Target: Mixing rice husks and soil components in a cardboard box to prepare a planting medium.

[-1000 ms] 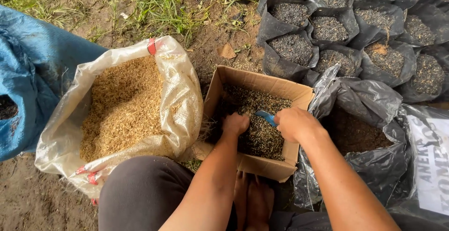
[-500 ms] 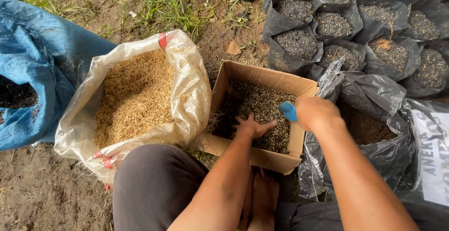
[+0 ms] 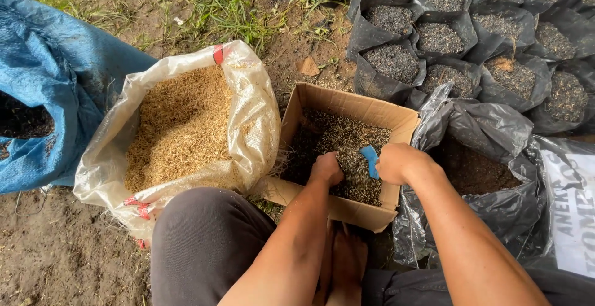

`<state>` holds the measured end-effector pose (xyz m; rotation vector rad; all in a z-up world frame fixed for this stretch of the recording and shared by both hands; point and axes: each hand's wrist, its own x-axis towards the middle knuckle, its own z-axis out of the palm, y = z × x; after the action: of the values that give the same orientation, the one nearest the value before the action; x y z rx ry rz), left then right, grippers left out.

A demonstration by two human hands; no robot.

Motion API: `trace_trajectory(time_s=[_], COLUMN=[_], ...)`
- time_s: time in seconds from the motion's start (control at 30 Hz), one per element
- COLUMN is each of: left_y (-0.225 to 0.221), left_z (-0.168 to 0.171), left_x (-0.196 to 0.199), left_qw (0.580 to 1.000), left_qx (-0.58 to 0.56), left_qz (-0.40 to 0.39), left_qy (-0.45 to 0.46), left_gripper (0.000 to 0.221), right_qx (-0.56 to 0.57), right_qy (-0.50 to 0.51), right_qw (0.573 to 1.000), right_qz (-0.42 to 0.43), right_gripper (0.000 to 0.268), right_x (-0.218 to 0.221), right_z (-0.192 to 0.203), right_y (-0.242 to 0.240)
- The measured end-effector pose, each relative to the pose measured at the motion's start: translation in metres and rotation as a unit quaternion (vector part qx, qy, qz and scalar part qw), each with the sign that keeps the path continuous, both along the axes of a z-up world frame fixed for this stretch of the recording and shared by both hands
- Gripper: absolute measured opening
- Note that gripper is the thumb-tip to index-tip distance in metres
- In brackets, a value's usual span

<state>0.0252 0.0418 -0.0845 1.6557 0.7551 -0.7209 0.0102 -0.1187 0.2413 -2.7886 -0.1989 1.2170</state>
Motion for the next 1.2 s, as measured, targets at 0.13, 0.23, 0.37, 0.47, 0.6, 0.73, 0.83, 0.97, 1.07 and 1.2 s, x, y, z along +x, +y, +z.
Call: trace_trajectory(time_s=[0.13, 0.23, 0.37, 0.47, 0.6, 0.73, 0.83, 0.97, 1.07, 1.2], left_y=[-0.011, -0.014, -0.012, -0.01, 0.001, -0.006, -0.013, -0.012, -0.011, -0.014], left_z=[0.16, 0.167, 0.142, 0.204, 0.264, 0.229, 0.201, 0.123, 0.063, -0.021], left_x=[-0.03, -0.014, 0.006, -0.016, -0.052, -0.052, -0.041, -0.031, -0.026, 0.007], left_qw=[0.99, 0.979, 0.952, 0.959, 0.959, 0.912, 0.897, 0.95, 0.978, 0.998], left_qx=[0.086, 0.118, 0.16, 0.148, 0.146, 0.172, 0.189, 0.101, 0.023, -0.027], left_qz=[-0.102, -0.138, -0.226, -0.234, -0.234, -0.339, -0.364, -0.275, -0.196, -0.038], left_qy=[-0.053, -0.098, -0.134, -0.07, 0.069, 0.153, 0.166, 0.106, 0.071, 0.035], left_gripper=[0.059, 0.053, 0.088, 0.115, 0.151, 0.171, 0.17, 0.174, 0.169, 0.132], right_qx=[0.005, -0.003, -0.008, -0.031, -0.064, -0.107, -0.122, 0.02, 0.031, 0.052], right_qy=[-0.009, -0.044, -0.098, -0.121, -0.113, -0.084, 0.02, 0.095, 0.153, 0.029], right_qw=[1.0, 0.998, 0.994, 0.991, 0.99, 0.989, 0.992, 0.992, 0.982, 0.995], right_qz=[-0.027, -0.032, -0.051, -0.053, -0.057, -0.056, -0.015, -0.076, -0.106, -0.085], right_gripper=[0.034, 0.037, 0.037, 0.036, 0.041, 0.034, 0.05, 0.031, 0.031, 0.034], right_x=[-0.01, -0.006, -0.001, 0.004, 0.005, -0.017, -0.023, 0.004, -0.002, 0.007], right_z=[0.056, 0.062, 0.044, 0.01, -0.034, -0.052, -0.047, -0.077, 0.002, -0.052], right_y=[0.016, 0.014, 0.01, 0.002, -0.004, 0.005, 0.003, -0.032, -0.004, -0.029])
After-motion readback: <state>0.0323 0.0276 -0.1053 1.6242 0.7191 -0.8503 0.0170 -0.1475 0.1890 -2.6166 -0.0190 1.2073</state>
